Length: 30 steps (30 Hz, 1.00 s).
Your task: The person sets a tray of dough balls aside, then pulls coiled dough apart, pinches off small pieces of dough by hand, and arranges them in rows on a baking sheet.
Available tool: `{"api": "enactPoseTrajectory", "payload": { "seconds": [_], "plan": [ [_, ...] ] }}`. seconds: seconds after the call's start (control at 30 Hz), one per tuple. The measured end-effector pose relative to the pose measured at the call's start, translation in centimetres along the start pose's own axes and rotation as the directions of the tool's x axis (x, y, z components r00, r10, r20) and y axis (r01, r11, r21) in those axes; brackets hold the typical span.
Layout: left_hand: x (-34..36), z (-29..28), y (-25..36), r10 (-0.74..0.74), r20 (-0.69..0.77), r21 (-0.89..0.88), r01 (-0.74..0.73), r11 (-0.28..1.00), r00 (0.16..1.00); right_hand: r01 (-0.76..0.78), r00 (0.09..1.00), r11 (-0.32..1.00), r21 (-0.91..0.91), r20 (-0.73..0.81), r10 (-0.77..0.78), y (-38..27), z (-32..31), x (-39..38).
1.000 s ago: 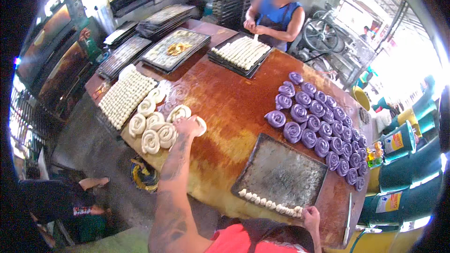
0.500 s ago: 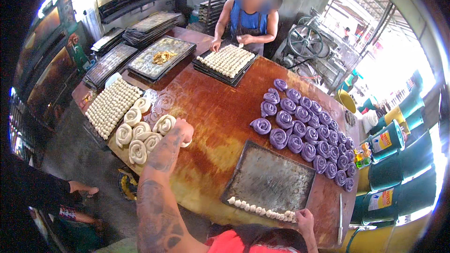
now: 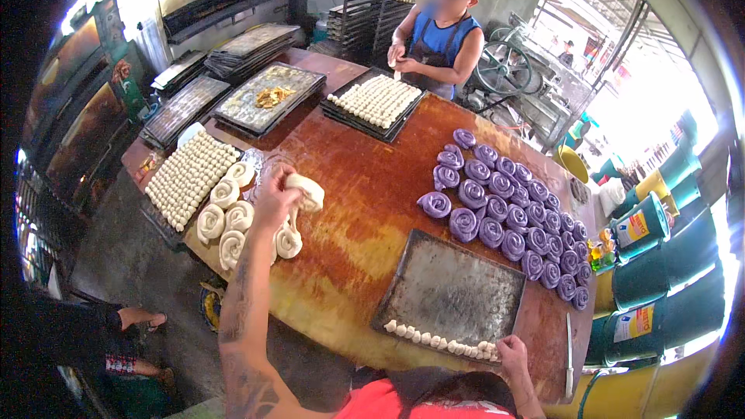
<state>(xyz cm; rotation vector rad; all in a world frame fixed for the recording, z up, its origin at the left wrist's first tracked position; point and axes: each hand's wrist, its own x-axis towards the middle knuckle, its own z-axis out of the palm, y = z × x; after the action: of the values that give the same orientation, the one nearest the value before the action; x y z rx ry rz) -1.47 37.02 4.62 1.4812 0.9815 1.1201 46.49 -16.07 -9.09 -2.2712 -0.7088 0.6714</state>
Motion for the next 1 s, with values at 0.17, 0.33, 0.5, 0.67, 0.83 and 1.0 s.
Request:
{"api": "enactPoseTrajectory", "payload": {
  "seconds": [0.17, 0.33, 0.5, 0.67, 0.83, 1.0],
  "plan": [
    [-4.0, 5.3, 4.6, 0.044, 0.005, -0.693, -0.029, 0.720, 0.999, 0.063, 0.991, 0.997, 0.038, 0.119, -0.067, -6.9, 1.9, 0.9],
    [-10.8, 13.7, 3.1, -0.184, 0.354, -0.052, 0.216, 0.975, 0.917, 0.129, 0.910, 0.975, 0.181, 0.370, -0.189, -10.1, 6.3, 1.9],
    [-18.8, 21.4, 2.4, -0.039, 0.501, -0.091, 0.097, 0.991, 0.865, -0.143, 0.718, 0.778, 0.612, 0.605, -0.345, -16.8, 10.2, 0.3],
    [-21.1, 23.3, 2.5, 0.185, 0.416, 0.092, -0.244, 0.965, 0.890, -0.404, 0.762, 0.450, 0.797, 0.565, -0.317, -19.3, 7.1, -0.8],
    [-23.3, 22.6, 2.1, 0.030, 0.659, 0.064, -0.095, 0.993, 0.752, -0.289, 0.806, 0.378, 0.879, 0.437, -0.400, -21.2, 3.7, -3.1],
    [-24.3, 23.9, -2.7, 0.061, 0.728, 0.057, -0.149, 0.987, 0.683, -0.168, 0.814, 0.268, 0.949, 0.287, -0.505, -23.6, 0.4, -3.8]
  ]
}}
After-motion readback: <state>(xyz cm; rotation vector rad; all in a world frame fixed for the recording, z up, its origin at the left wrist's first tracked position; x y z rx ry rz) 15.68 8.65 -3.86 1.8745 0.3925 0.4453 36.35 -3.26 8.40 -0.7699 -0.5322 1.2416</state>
